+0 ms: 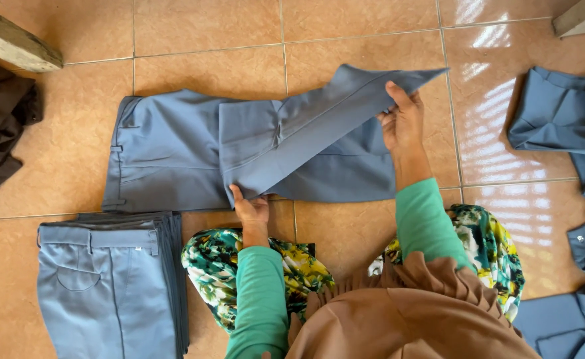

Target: The person sits on a tiled floor and folds a pair of grey trousers by hand. They smooth the fabric, fold the legs together, and then fold the garment into a compact rectangle before placing it on a growing stack of folded trousers.

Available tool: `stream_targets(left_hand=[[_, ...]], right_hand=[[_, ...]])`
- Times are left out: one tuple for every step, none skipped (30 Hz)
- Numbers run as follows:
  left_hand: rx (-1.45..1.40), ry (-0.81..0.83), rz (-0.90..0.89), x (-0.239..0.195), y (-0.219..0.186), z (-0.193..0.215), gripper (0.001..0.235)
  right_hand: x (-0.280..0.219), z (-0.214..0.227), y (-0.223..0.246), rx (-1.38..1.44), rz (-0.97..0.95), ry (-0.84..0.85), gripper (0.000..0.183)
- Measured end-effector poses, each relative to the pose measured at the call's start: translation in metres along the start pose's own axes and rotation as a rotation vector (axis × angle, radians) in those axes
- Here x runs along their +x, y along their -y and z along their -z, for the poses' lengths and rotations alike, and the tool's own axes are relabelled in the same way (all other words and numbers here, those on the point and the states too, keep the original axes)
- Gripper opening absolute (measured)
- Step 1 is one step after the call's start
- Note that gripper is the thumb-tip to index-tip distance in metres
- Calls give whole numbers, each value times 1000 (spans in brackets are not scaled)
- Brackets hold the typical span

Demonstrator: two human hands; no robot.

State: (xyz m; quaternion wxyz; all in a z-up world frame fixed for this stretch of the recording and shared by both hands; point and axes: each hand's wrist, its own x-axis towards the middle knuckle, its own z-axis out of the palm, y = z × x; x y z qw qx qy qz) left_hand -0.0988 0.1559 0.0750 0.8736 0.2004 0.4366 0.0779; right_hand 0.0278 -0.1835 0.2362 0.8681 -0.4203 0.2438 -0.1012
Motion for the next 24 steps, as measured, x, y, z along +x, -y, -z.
stream_targets(left_hand=[[-3,1,4,-7,-2,-8,79],[-31,13,-28,-15,-5,-16,76],[-62,22,-60,-22,-7,-23,74],[-65,21,-57,-14,-7,-16,74],[-83,0,-62,-6,-7,-8,74],[-100,-21,-68,1,-6,0,73],[-99,-20,-65,2,-6,2,73],[-89,-7,-68,3,-6,3,71],[-80,8,-74,4,-7,4,69],[-80,10,-74,-11,-9,-7,69],[-69,-3,-74,-26,-11,-19,73],[-58,-16,-74,-41,-14,-31,76],[-58,-16,-74,-45,-14,-30,76],[-58,-19,-81,-50,-14,-30,78],[-59,-16,-88,-52,-14,-33,80],[-59,-10,-87,-51,-14,-33,80],[-57,-21,-83,-50,-15,-33,80],[-55,-32,-80,-49,-16,-32,80],[-52,-33,-77,-51,-17,-31,80],[-52,-34,-81,-52,-17,-31,80],[-52,-32,-83,-53,-16,-34,81],[-49,-28,-79,-52,-16,-34,81],[-46,-30,-79,-52,-16,-34,81],[-43,-31,-78,-51,-17,-33,81]], right_hand=[[-18,7,7,-3,3,0,44],[-36,14,14,8,-5,-50,42],[-54,21,21,17,-15,-99,40],[-51,54,-4,12,-13,-99,40],[-48,88,-29,44,-67,-181,35],[-46,123,-54,76,-121,-264,31],[-55,149,-75,76,-120,-267,31],[-64,176,-96,59,-216,-313,32],[-72,202,-117,44,-312,-356,33],[-83,197,-108,46,-311,-356,33],[-95,192,-99,36,-325,-348,58],[-106,187,-91,25,-340,-340,84],[-108,176,-80,25,-340,-341,84],[-111,165,-70,5,-344,-335,88],[-110,152,-58,-13,-342,-327,92],[-110,152,-51,-10,-336,-325,92],[-110,152,-45,-16,-311,-333,89],[-110,152,-40,-22,-285,-341,85],[-112,162,-44,-22,-285,-344,85],[-114,172,-47,-133,-245,-375,86],[-114,182,-50,-243,-201,-405,87],[-111,194,-57,-241,-197,-409,87],[-110,206,-65,-441,-225,-441,72],[-109,217,-73,-641,-253,-471,60]])
